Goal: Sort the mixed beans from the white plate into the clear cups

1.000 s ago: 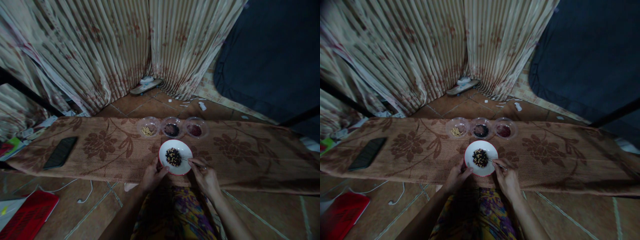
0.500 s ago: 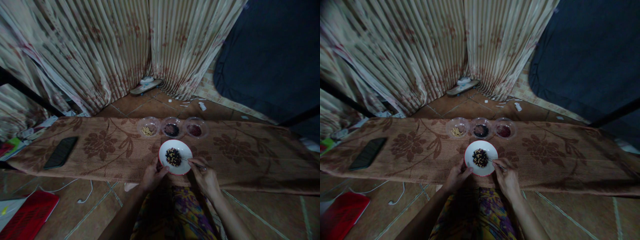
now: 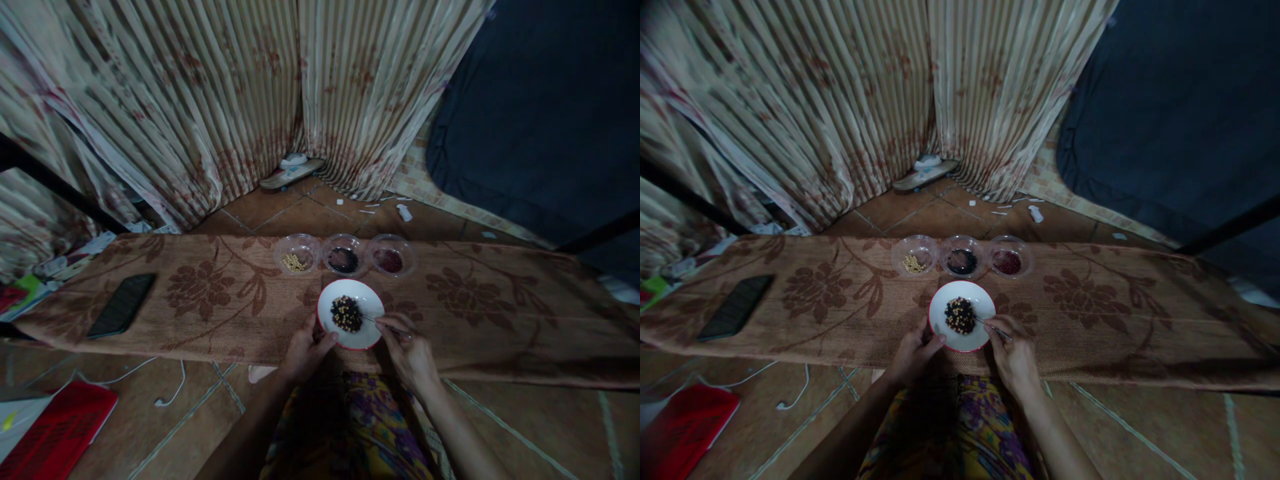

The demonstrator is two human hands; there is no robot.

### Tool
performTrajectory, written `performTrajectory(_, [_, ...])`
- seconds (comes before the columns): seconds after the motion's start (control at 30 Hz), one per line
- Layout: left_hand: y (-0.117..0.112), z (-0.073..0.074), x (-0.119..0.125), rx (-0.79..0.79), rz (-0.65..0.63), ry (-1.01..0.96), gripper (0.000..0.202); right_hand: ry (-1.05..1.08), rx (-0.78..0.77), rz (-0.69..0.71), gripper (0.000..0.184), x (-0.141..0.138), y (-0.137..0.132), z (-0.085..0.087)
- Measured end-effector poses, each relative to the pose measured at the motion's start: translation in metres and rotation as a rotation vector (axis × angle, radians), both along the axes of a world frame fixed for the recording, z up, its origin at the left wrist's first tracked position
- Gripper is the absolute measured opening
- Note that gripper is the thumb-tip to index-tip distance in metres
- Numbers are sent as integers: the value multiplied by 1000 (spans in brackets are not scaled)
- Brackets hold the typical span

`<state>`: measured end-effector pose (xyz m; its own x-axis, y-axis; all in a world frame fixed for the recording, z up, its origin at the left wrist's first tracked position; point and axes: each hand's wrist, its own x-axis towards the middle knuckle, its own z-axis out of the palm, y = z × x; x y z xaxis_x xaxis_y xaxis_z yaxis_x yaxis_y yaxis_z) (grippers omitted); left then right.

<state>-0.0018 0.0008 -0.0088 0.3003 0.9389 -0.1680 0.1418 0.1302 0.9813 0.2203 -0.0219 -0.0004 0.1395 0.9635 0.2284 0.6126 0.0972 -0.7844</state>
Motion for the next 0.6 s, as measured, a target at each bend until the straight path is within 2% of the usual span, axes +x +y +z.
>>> performTrajectory(0.4, [-1, -1, 0, -23, -2, -58, 56, -19, 79, 3, 28, -1, 1, -1])
performTrajectory(0.6, [-2, -4, 0, 5, 9, 8, 53, -8, 123, -2, 26, 2, 2, -6])
